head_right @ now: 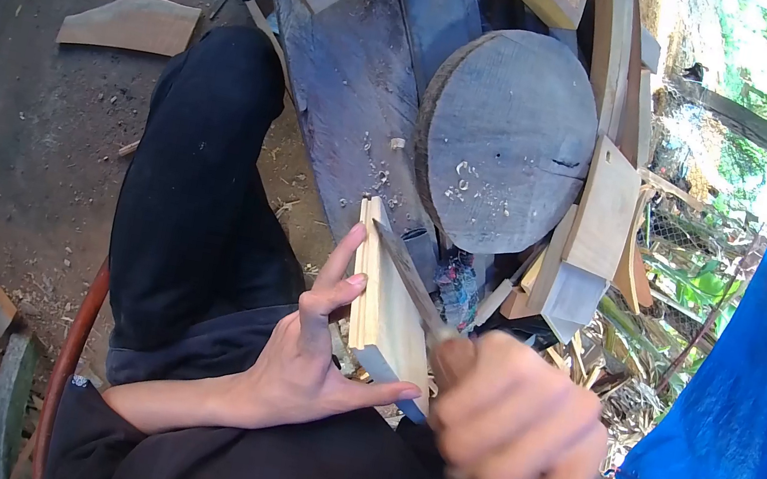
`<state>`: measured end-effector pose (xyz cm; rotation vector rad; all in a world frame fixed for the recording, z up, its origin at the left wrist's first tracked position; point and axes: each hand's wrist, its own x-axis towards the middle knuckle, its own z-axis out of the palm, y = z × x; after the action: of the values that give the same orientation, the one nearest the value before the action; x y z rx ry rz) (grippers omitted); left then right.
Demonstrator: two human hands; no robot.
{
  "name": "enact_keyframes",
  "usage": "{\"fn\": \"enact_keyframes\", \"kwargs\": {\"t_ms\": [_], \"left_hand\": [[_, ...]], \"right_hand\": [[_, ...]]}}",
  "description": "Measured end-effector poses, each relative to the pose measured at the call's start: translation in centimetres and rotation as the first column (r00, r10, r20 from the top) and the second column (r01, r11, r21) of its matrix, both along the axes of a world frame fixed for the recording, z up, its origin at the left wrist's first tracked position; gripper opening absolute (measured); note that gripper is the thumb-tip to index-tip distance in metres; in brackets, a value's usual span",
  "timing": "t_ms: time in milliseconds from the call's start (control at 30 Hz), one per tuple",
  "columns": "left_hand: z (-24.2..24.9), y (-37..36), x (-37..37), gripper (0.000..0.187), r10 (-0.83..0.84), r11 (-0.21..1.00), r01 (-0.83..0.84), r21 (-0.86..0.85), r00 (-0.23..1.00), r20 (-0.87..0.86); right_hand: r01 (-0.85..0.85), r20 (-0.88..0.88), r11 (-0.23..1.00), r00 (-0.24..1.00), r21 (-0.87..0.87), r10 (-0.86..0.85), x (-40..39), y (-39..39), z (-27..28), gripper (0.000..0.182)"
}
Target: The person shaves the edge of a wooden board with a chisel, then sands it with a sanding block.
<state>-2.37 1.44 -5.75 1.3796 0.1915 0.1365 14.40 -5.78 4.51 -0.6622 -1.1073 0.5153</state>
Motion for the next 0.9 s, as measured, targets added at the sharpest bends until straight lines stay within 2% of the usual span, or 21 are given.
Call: {"fn": "enact_keyframes", "kwargs": {"t_ms": [67,100,167,233,300,333,433,500,567,600,700,833,900], "left_hand": [[0.0,0.0,-0.2,0.109,-0.007,1.000,0.007,0.004,1.000,-0.008],[0.1,0.1,-0.2,0.109,-0.005,1.000,0.005,-0.004,1.000,-0.011],[0.1,0.0,0.0,0.110,-0.003,1.000,0.003,-0.008,1.000,-0.007],[0.1,-0.1,0.1,0.111,0.003,1.000,-0.003,0.021,1.000,-0.004],[-0.1,-0.1,0.1,0.111,0.008,1.000,-0.008,0.027,1.000,-0.004],[0.0,-0.1,0.0,0.111,0.007,1.000,-0.007,0.028,1.000,-0.003],[0.1,0.0,-0.1,0.110,-0.015,1.000,0.015,0.010,0.999,-0.029],[0.3,-0.1,-0.1,0.110,-0.008,1.000,0.009,0.011,1.000,-0.023],[0.1,-0.1,0.0,0.109,0.006,1.000,-0.006,0.013,1.000,-0.017],[-0.1,-0.3,0.0,0.106,0.024,0.999,-0.024,0.027,1.000,-0.010],[-0.1,-0.4,0.1,0.106,0.022,0.999,-0.022,0.031,1.000,-0.001],[0.1,-0.2,0.0,0.109,0.000,1.000,0.001,0.030,1.000,-0.023],[0.1,-0.3,-0.1,0.109,-0.003,1.000,0.004,0.019,1.000,-0.023]], "right_hand": [[-0.047,-0.010,0.985,0.999,0.168,0.049,0.2,0.4,0.1,0.061],[-0.042,-0.009,0.985,0.999,0.166,0.044,0.4,0.2,-0.2,0.061],[-0.069,0.010,0.992,0.998,-0.106,0.070,0.7,-0.1,-0.7,0.059],[-0.040,-0.010,0.995,0.999,-0.088,0.039,0.1,-0.3,-0.2,0.060],[-0.051,0.004,0.992,0.999,0.117,0.051,0.0,-0.1,-0.1,0.063],[-0.081,0.022,0.997,0.996,-0.019,0.081,0.5,-0.7,-0.2,0.063],[-0.069,0.042,0.991,0.996,-0.115,0.075,0.7,-0.5,-1.1,0.062],[-0.071,0.029,0.993,0.997,-0.093,0.074,0.3,-0.7,-0.5,0.062],[-0.049,0.026,0.998,0.999,0.038,0.048,0.1,-0.8,-0.5,0.064],[-0.042,0.021,0.989,0.999,-0.141,0.045,0.2,-1.1,-0.7,0.063],[-0.028,0.063,0.992,0.997,-0.124,0.036,0.6,-0.8,-1.4,0.063],[-0.058,0.037,0.996,0.997,-0.072,0.060,0.4,-1.3,-1.3,0.065],[0.014,0.053,0.991,0.999,-0.133,-0.007,0.5,-1.1,-2.2,0.064]]}}
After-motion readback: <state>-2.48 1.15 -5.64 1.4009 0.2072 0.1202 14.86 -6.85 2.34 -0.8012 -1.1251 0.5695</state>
